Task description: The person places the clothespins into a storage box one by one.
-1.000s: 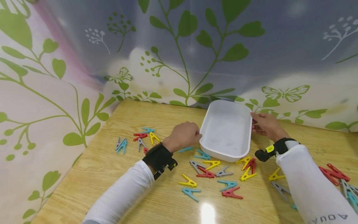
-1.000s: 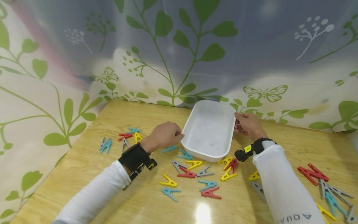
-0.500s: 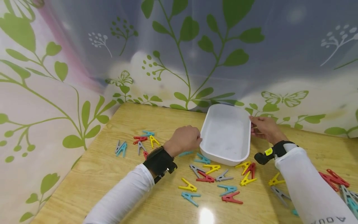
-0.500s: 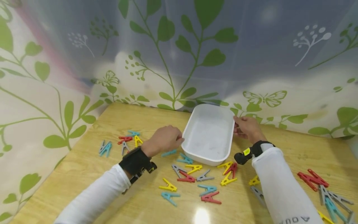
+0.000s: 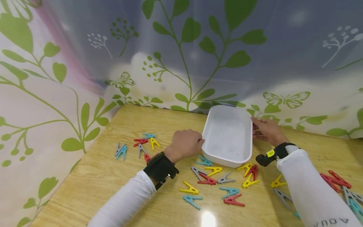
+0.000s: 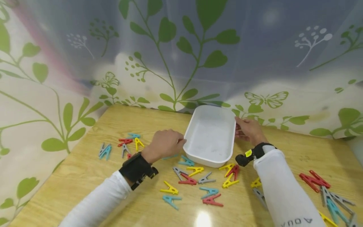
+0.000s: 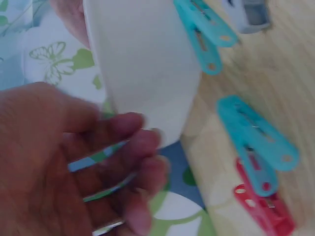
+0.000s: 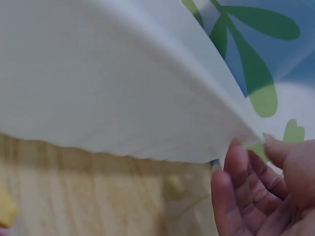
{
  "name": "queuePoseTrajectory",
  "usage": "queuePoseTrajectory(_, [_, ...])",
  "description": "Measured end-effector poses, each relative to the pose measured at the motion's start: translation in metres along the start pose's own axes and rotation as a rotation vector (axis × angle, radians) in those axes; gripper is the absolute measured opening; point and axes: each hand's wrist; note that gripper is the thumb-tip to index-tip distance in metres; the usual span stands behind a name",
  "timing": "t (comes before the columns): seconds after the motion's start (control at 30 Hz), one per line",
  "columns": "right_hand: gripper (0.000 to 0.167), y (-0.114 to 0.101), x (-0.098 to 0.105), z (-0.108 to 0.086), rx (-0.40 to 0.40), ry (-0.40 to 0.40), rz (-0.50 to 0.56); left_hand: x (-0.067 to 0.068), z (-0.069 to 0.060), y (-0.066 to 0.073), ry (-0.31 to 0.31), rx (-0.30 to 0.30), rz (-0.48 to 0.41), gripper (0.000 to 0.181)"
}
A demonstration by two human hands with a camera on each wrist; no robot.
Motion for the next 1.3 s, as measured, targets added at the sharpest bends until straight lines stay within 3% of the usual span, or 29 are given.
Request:
queuePoseTrajectory(0.17, [0.06, 0.007, 0.008, -0.013, 0.077, -0.036, 0.101, -0.004, -0.002, -0.013, 0.172, 0.002, -0.06, 0.048])
queuePoseTrajectory(0.23, [0.057, 0.008, 0.012, -0.02, 0.11, -0.041, 0.11, -0.003, 0.0, -0.019, 0.187, 0.006, -0.114, 0.044])
queuePoseTrajectory(0.4, [0.057, 0.011, 0.018, -0.04, 0.164, -0.01, 0.058, 0.0, 0.013, -0.024, 0.081, 0.004, -0.385, 0.03])
queuePoseTrajectory(0.53, [0.063, 0.015, 0.018, -0.053, 0.199, 0.0, 0.007, 0.001, 0.026, -0.022, -0.036, 0.0, -0.662, 0.029])
queuePoseTrajectory(0.63, [0.067, 0.021, 0.016, -0.063, 0.236, 0.004, -0.04, 0.003, 0.038, -0.019, -0.101, 0.031, -0.75, 0.032])
queuePoseTrajectory(0.83, [0.068, 0.032, 0.013, -0.083, 0.258, 0.006, -0.076, 0.004, 0.06, -0.013, -0.116, 0.083, -0.652, 0.036])
queuePoseTrajectory(1.07, [0.068, 0.044, 0.008, -0.095, 0.249, 0.013, -0.123, -0.004, 0.079, -0.013, -0.089, 0.118, -0.7, 0.034])
queuePoseTrajectory(1.2, [0.066, 0.05, 0.005, -0.102, 0.234, 0.004, -0.124, -0.005, 0.087, -0.008, -0.088, 0.118, -0.604, 0.029])
queuePoseTrajectory(1.3, [0.066, 0.054, 0.004, -0.106, 0.234, -0.003, -0.116, -0.006, 0.091, -0.003, -0.099, 0.113, -0.492, 0.035])
Point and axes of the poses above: each hand's wrist, its own z-axis towards the middle knuckle, its own x-axis out of the back of the hand, y = z × x, and after that the axes turned 11 degrees about -y, right-handed
